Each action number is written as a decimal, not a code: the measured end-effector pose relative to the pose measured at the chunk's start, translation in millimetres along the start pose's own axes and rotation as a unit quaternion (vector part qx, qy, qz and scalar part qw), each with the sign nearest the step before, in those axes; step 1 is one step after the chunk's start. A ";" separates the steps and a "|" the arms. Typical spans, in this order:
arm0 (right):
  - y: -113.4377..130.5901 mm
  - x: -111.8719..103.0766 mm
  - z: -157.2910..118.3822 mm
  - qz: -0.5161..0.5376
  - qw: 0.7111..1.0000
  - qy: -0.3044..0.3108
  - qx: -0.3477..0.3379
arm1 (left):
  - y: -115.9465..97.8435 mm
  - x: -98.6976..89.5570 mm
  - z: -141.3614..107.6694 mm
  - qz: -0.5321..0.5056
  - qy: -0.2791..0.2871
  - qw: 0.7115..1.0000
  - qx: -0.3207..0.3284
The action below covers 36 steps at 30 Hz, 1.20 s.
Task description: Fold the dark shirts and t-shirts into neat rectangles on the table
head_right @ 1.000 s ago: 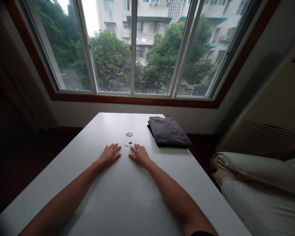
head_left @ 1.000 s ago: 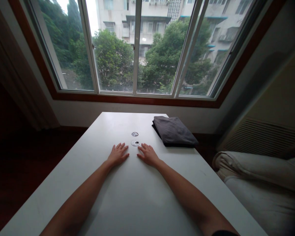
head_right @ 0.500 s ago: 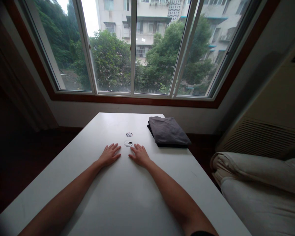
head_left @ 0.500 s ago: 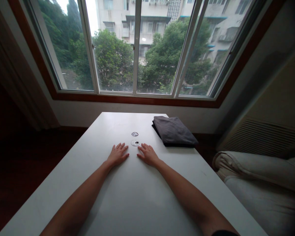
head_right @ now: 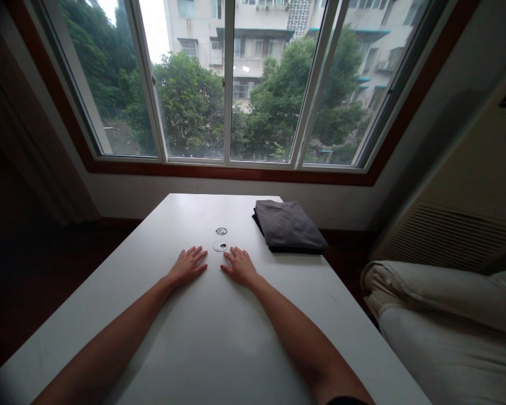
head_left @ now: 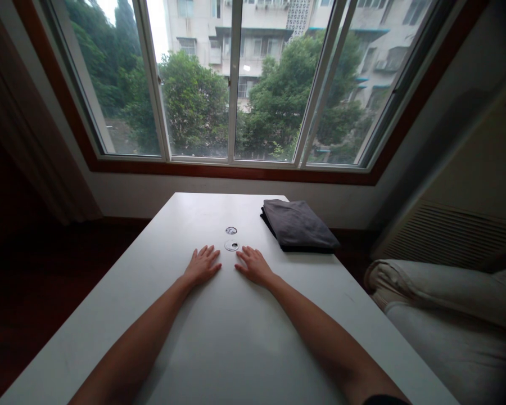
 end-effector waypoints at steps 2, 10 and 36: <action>0.0 -0.1 0.2 0.000 1.000 0.002 0.000 | 0.5 0.6 0.4 0.000 0.000 1.000 -0.001; -0.8 0.2 0.5 0.001 1.000 0.000 -0.002 | 0.9 1.4 0.9 0.000 0.002 1.000 -0.001; -2.1 1.8 1.2 0.002 1.000 -0.016 -0.012 | -0.1 0.1 0.5 -0.001 0.001 1.000 0.002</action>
Point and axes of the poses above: each hand's wrist, its own z-axis towards the middle knuckle, its own x-axis out of the palm, y = z × x, the point moved 10 cm from there along z, towards the middle knuckle, and after that the axes turned 9 degrees about y, right-handed, at the moved point
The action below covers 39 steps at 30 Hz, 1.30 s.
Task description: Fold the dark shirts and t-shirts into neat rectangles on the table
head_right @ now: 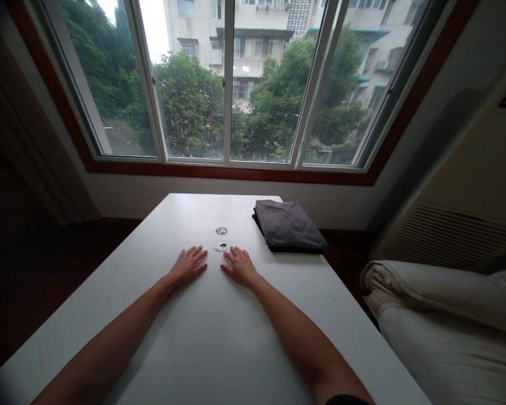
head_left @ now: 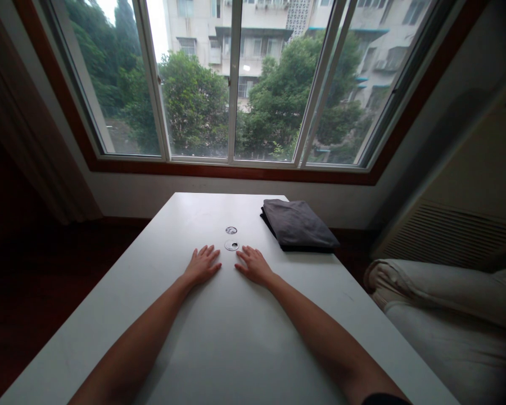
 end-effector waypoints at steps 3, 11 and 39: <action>-0.8 0.8 0.3 -0.002 1.000 0.001 0.003 | 0.1 -0.2 0.0 -0.001 -0.002 1.000 0.000; -0.4 1.2 0.8 -0.005 1.000 0.003 0.004 | 1.5 2.7 2.0 0.005 -0.003 1.000 -0.001; 0.2 0.5 0.6 -0.004 1.000 0.009 0.006 | -1.1 -1.1 -1.1 0.002 0.002 1.000 -0.004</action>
Point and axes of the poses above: each hand's wrist, its own z-axis towards the middle knuckle, its own x-axis out of the palm, y = z × x, the point moved 10 cm from there along z, towards the middle knuckle, and after that the axes turned 9 degrees about y, right-handed, at the moved point
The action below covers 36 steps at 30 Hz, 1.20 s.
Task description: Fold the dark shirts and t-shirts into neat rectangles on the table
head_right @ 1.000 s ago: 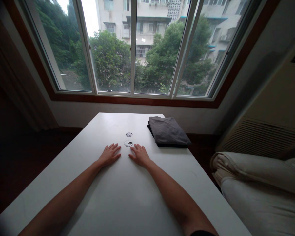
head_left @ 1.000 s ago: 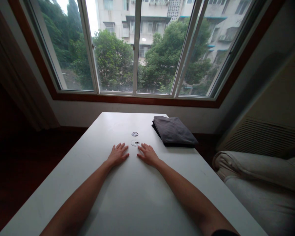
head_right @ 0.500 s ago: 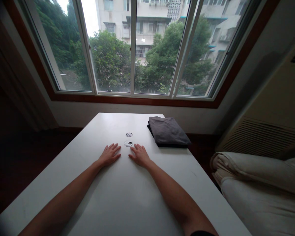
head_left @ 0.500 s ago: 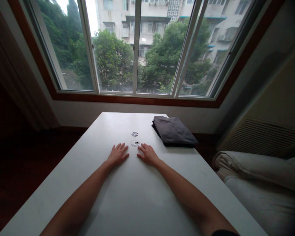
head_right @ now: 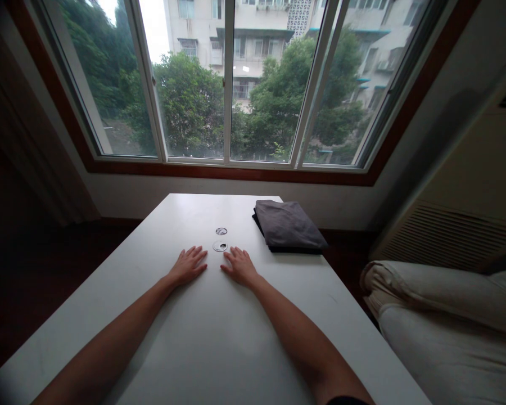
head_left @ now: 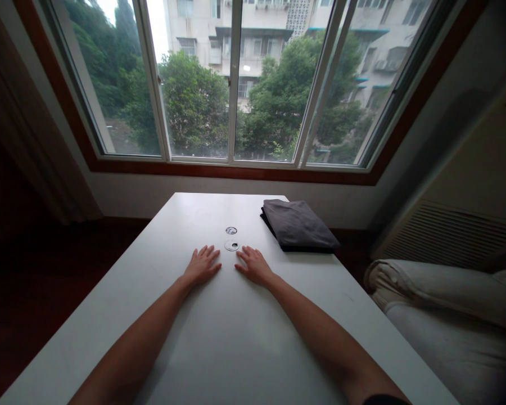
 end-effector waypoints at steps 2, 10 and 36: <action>-0.1 0.1 0.2 0.000 1.000 0.000 -0.001 | 0.0 0.1 0.1 0.001 -0.001 1.000 0.001; 0.3 -1.2 -0.9 0.003 1.000 0.003 0.002 | 1.2 0.4 0.4 -0.002 0.001 1.000 -0.001; 1.1 -2.3 -1.8 0.003 1.000 0.002 0.002 | 0.6 -0.1 0.1 -0.005 -0.001 1.000 -0.002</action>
Point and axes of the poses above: each hand's wrist, its own z-axis towards the middle knuckle, its own x-axis out of the palm, y = z × x, the point moved 10 cm from there along z, towards the middle knuckle, and after that the axes turned 9 degrees about y, right-handed, at the moved point
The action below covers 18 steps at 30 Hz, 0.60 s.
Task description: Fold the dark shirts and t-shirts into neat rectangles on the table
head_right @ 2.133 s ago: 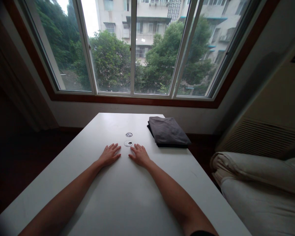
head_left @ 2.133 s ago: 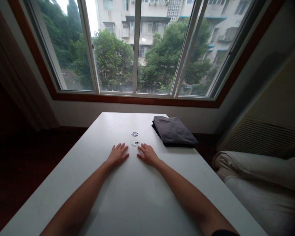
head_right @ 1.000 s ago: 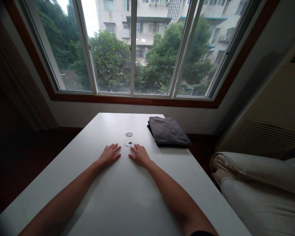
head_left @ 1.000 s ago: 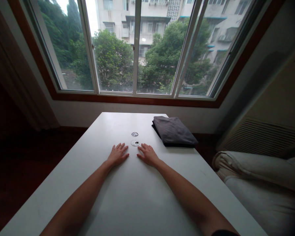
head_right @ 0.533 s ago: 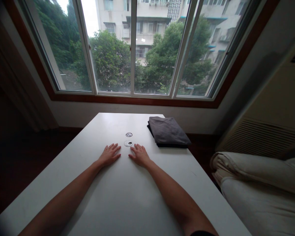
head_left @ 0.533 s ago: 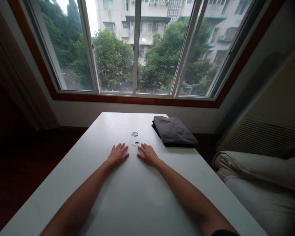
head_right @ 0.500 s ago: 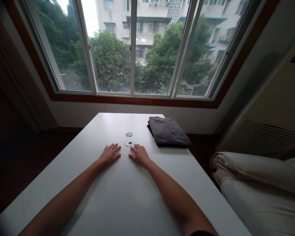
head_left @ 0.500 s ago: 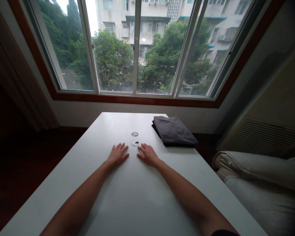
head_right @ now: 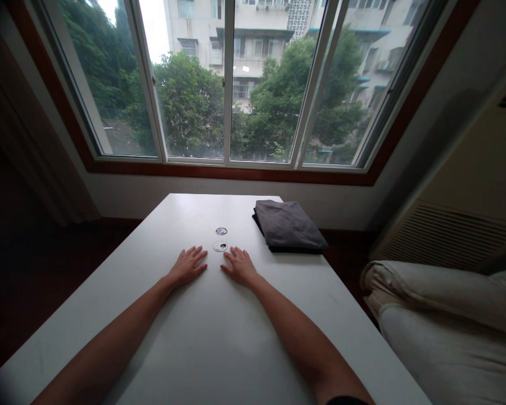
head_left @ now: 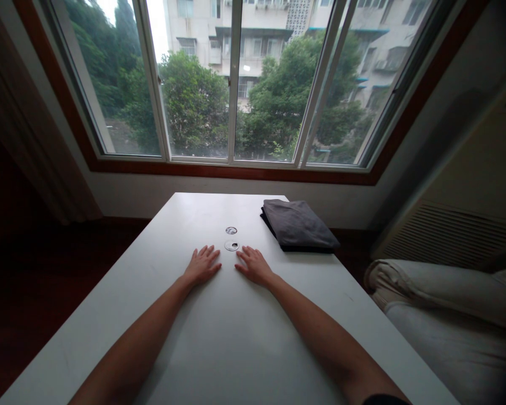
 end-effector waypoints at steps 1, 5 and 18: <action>-0.1 -0.1 0.1 0.000 1.000 0.000 0.001 | 0.2 0.0 0.0 -0.001 0.000 1.000 0.000; -0.6 0.6 0.6 0.002 1.000 0.001 0.001 | 0.6 0.0 0.0 -0.002 -0.001 1.000 0.001; -0.6 0.3 0.3 0.003 1.000 0.001 0.000 | 0.9 1.2 0.8 0.000 -0.002 1.000 0.006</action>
Point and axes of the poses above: each hand's wrist, its own z-axis towards the middle knuckle, its own x-axis out of the palm, y = z × x, the point moved 10 cm from there along z, towards the middle knuckle, and after that the axes turned 9 degrees about y, right-handed, at the moved point
